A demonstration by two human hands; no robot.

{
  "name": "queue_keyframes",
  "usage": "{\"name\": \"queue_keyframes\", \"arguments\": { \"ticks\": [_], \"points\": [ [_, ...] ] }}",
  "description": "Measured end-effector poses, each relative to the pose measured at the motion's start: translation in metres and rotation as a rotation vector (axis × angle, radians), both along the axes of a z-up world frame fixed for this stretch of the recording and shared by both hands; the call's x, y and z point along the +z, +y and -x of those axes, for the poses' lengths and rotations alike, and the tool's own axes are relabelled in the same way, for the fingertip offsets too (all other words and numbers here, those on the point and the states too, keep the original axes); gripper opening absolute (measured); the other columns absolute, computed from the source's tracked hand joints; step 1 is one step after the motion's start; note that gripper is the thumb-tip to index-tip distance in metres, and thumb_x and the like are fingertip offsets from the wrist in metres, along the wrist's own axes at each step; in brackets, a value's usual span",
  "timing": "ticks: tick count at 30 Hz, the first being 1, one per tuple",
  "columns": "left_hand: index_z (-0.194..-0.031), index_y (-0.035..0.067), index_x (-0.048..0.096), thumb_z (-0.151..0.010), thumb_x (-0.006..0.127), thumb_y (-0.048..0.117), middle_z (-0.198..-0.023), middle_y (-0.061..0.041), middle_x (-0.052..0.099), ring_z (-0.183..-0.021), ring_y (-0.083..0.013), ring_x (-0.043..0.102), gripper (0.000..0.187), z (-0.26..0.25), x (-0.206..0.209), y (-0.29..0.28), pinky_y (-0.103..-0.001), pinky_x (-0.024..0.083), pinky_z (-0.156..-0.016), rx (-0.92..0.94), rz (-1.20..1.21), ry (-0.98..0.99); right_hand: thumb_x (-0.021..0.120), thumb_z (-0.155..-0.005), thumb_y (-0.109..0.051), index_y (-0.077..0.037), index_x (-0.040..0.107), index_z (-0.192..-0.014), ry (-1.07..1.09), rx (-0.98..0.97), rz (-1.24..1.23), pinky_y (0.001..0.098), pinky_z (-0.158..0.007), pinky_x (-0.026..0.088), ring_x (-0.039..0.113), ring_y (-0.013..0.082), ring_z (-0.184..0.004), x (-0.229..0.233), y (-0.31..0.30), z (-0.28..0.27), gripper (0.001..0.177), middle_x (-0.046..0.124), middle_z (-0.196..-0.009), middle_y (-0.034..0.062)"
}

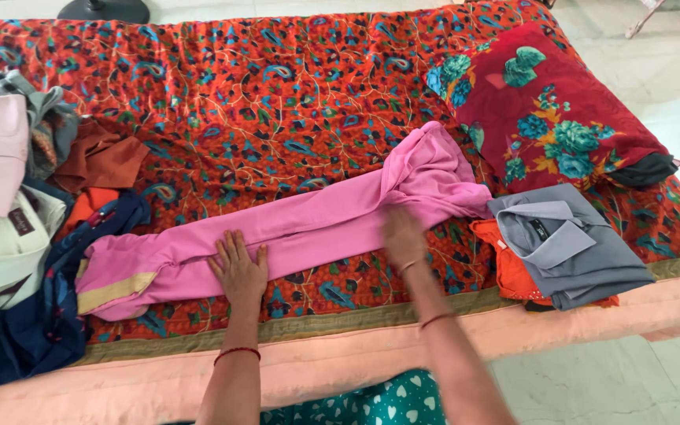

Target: The person folds a pink garment on a bed by repeatedly smoothing the fabric and folding the sleeves and body into a compact rectangle.

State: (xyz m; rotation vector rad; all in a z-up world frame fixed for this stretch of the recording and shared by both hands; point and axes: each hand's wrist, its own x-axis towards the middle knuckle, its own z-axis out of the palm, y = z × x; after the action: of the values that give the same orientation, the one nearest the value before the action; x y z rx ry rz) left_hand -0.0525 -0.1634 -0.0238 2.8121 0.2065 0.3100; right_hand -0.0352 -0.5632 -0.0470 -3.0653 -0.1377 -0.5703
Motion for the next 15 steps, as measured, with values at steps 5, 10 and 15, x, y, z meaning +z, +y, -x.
{"name": "queue_keyframes", "arguments": {
  "ticks": [5, 10, 15],
  "points": [
    [-0.162, 0.010, 0.027, -0.103, 0.030, 0.064, -0.169, -0.012, 0.024, -0.156, -0.0354, 0.018, 0.080, 0.002, 0.007, -0.003, -0.060, 0.008, -0.123, -0.008, -0.006, 0.003, 0.057, -0.095, -0.036, -0.015, 0.054, -0.138, 0.092, -0.402, -0.008, 0.0630, -0.108, 0.036, 0.041, 0.0421, -0.139, 0.031, -0.146, -0.025, 0.047, 0.048, -0.153, 0.0172],
    [-0.162, 0.009, 0.031, -0.103, 0.032, 0.063, -0.169, -0.012, 0.027, -0.155, -0.0352, 0.022, 0.079, 0.004, 0.009, -0.005, -0.061, 0.011, -0.123, 0.000, -0.029, -0.026, 0.072, -0.080, -0.018, -0.019, 0.057, -0.141, 0.119, -0.247, -0.324, 0.0542, -0.114, 0.044, 0.049, 0.0395, -0.134, 0.073, -0.175, -0.026, 0.062, 0.056, -0.142, 0.0143],
    [-0.162, 0.010, 0.032, -0.104, 0.033, 0.063, -0.169, -0.011, 0.029, -0.155, -0.0351, 0.024, 0.078, 0.005, 0.011, -0.005, -0.062, 0.014, -0.123, 0.001, -0.055, -0.043, 0.070, -0.080, -0.016, -0.021, 0.066, -0.131, 0.453, -0.224, 0.073, 0.0535, -0.106, 0.042, 0.052, 0.0349, -0.128, 0.088, -0.180, -0.022, 0.052, 0.063, -0.131, 0.0101]
  ]
}}
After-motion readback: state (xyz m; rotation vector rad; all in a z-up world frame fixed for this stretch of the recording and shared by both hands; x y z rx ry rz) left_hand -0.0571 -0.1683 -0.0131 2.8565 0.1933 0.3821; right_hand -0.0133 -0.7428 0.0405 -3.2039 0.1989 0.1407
